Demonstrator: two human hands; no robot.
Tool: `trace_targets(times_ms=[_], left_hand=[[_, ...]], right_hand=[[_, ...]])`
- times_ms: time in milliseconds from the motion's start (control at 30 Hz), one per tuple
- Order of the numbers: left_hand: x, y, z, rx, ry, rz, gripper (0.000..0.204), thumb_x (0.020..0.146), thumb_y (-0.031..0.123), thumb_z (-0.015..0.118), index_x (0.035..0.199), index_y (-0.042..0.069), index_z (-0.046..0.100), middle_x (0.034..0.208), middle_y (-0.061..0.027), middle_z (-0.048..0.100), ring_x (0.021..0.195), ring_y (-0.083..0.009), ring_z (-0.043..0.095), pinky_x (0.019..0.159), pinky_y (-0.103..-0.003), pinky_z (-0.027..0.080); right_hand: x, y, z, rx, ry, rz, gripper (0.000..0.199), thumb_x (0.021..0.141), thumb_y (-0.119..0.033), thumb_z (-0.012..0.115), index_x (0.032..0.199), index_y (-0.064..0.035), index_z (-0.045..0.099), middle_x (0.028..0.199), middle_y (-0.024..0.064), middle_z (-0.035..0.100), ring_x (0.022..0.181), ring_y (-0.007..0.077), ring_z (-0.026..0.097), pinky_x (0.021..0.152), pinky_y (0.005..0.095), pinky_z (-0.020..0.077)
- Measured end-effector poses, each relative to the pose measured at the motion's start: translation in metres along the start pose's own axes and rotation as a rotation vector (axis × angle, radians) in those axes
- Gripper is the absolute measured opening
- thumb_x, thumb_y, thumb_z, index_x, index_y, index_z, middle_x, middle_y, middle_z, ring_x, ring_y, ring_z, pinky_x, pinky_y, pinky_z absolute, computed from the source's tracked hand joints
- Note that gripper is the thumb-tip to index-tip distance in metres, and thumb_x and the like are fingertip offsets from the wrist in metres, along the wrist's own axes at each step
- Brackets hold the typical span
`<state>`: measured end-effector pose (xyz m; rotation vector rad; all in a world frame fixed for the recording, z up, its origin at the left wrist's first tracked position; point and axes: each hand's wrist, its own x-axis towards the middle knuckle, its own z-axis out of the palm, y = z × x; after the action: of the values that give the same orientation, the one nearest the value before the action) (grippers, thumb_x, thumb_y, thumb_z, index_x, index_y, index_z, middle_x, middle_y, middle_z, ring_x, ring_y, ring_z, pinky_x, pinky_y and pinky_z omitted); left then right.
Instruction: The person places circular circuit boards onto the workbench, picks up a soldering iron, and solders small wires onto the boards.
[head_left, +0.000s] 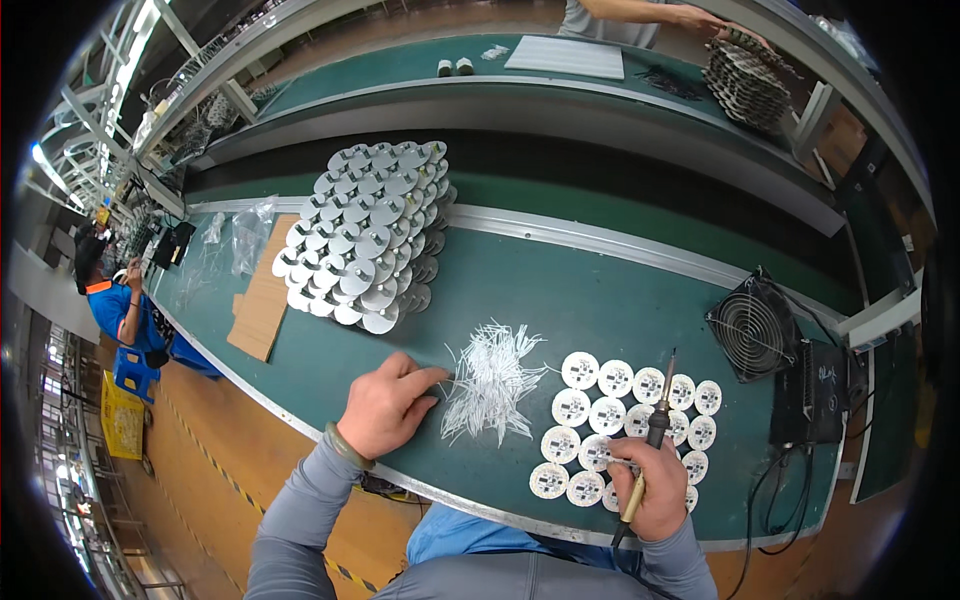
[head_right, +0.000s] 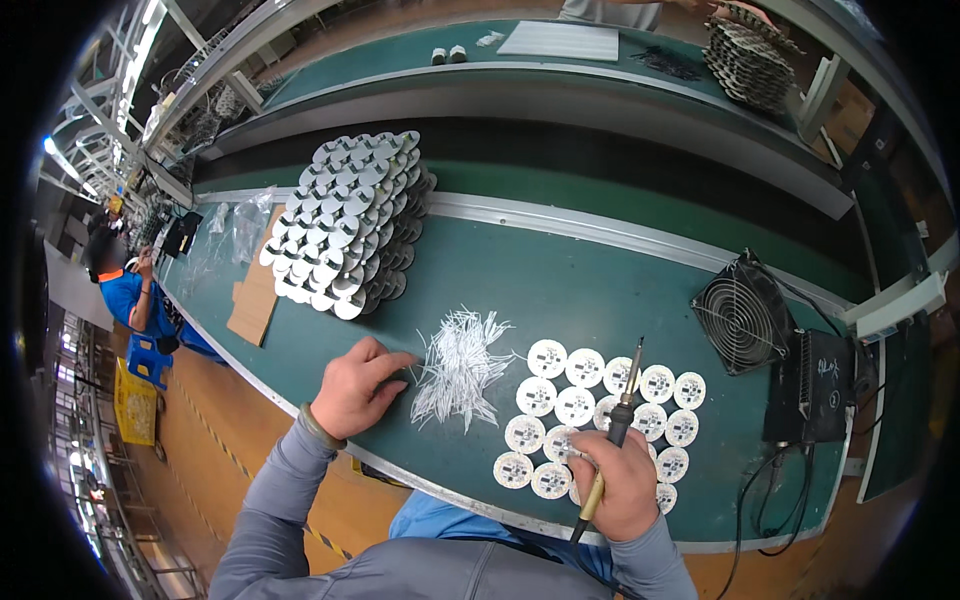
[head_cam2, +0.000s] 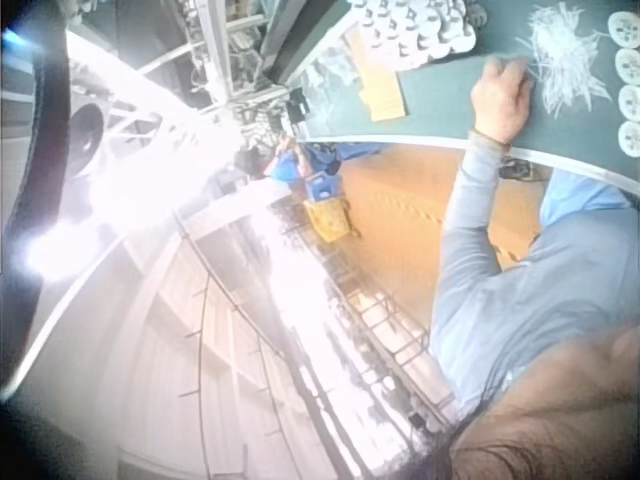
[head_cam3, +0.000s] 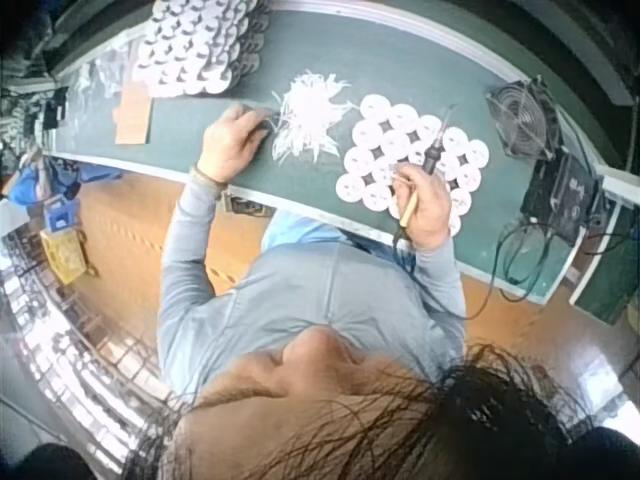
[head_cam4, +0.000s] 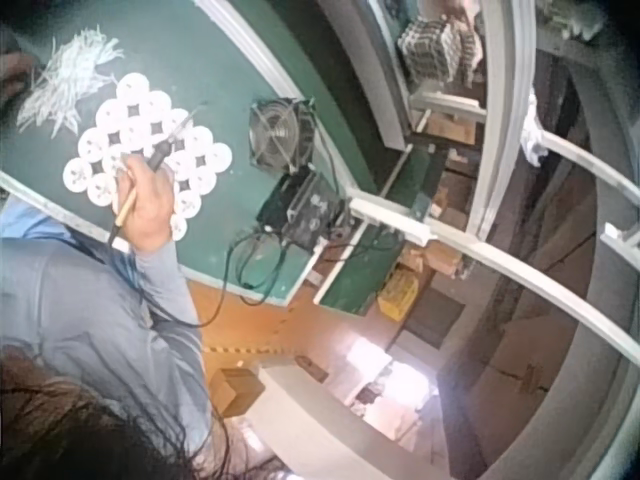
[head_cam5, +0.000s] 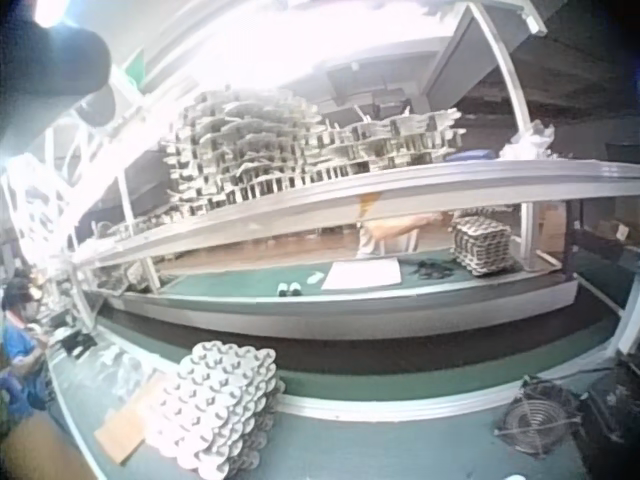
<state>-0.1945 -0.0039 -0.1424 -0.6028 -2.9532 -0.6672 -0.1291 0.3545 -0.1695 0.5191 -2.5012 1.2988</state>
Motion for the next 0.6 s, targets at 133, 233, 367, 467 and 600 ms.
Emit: trace_targets(times_ms=[133, 233, 367, 467, 600], left_hand=[[0.003, -0.019, 0.01, -0.011, -0.053, 0.118, 0.027, 0.081, 0.003, 0.077, 0.107, 0.008, 0.071, 0.096, -0.011, 0.06, 0.08, -0.0325, 0.065, 0.067, -0.041, 0.054], [0.001, -0.022, 0.017, 0.067, -0.056, 0.163, 0.014, 0.085, 0.007, 0.072, 0.099, 0.009, 0.068, 0.095, -0.0098, 0.06, 0.076, -0.0319, 0.066, 0.065, -0.043, 0.053], [-0.008, -0.022, 0.023, 0.039, 0.014, 0.091, 0.01, 0.087, 0.005, 0.07, 0.095, 0.007, 0.065, 0.094, -0.0112, 0.06, 0.077, -0.0338, 0.065, 0.065, -0.044, 0.053], [-0.014, -0.024, 0.019, -0.007, 0.107, 0.047, 0.011, 0.088, 0.0, 0.068, 0.097, 0.005, 0.063, 0.091, -0.0118, 0.061, 0.075, -0.0327, 0.065, 0.065, -0.041, 0.053], [-0.013, 0.007, 0.009, -0.553, 0.084, -0.259, 0.01, 0.095, -0.007, 0.06, 0.099, 0.001, 0.059, 0.088, -0.0095, 0.066, 0.076, -0.0207, 0.067, 0.068, -0.032, 0.053]], right_hand=[[0.006, -0.002, -0.001, -0.008, -0.078, 0.0, 0.039, 0.077, 0.004, 0.078, 0.112, -0.0071, 0.066, 0.097, 0.0139, 0.075, 0.086, 0.0358, 0.069, 0.08, 0.0448, 0.0521], [0.007, 0.005, -0.004, -0.013, -0.105, -0.051, 0.04, 0.077, 0.004, 0.078, 0.113, -0.0078, 0.066, 0.099, 0.0132, 0.075, 0.087, 0.0353, 0.07, 0.081, 0.0455, 0.0521], [0.011, 0.012, -0.012, -0.009, -0.16, -0.032, 0.038, 0.077, 0.002, 0.078, 0.112, -0.0079, 0.067, 0.1, 0.0116, 0.075, 0.086, 0.0355, 0.07, 0.083, 0.0463, 0.0524], [0.011, 0.01, -0.014, 0.022, -0.174, -0.012, 0.037, 0.077, 0.001, 0.078, 0.111, -0.0076, 0.068, 0.1, 0.0119, 0.075, 0.086, 0.036, 0.07, 0.084, 0.0464, 0.0526], [0.003, 0.003, -0.02, -0.002, -0.241, 0.022, 0.036, 0.078, -0.001, 0.079, 0.112, -0.008, 0.068, 0.099, 0.013, 0.075, 0.087, 0.0366, 0.07, 0.085, 0.0464, 0.0529]])
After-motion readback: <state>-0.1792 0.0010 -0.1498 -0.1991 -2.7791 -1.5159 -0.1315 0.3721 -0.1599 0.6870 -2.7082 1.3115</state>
